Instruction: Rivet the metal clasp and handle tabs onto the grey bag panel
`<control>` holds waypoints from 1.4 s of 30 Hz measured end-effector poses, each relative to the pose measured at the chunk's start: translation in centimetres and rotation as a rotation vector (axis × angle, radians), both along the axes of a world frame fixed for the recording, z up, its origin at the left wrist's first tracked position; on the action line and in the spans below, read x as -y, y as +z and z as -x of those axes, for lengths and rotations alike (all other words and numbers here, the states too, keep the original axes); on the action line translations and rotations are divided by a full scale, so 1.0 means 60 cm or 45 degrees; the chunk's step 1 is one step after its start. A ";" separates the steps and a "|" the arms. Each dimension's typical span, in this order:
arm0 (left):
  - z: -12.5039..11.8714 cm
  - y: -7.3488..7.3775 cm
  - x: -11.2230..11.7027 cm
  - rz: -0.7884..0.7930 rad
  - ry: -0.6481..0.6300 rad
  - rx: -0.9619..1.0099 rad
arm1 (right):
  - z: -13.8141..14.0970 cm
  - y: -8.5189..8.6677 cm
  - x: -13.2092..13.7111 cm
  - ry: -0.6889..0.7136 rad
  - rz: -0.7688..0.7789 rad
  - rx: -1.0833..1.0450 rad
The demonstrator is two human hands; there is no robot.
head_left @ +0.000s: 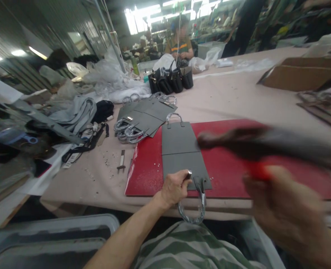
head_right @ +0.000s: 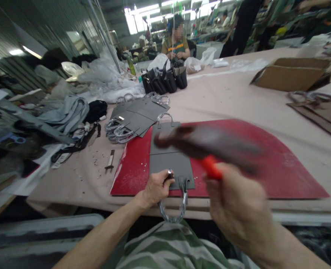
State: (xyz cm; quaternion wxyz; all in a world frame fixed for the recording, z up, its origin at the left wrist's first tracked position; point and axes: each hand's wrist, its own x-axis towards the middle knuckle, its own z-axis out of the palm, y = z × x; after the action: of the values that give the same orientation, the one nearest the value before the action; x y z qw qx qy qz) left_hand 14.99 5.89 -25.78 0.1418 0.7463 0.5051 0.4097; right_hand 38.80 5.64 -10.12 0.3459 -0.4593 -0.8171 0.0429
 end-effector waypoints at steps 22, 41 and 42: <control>0.008 -0.004 0.000 0.026 0.000 0.031 | -0.051 -0.164 -0.117 -0.262 0.569 0.449; 0.097 0.029 -0.013 0.598 0.491 1.057 | 0.071 -0.250 -0.068 0.220 0.241 0.308; 0.122 0.031 -0.007 0.585 0.544 1.037 | 0.071 -0.250 -0.068 0.216 0.236 0.309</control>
State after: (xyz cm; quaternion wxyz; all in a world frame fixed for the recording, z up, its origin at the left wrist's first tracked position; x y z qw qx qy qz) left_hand 7.69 6.32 -23.92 0.4005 0.3560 0.6271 0.5653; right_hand 34.55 9.72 -25.15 0.1959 -0.4204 -0.8812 0.0913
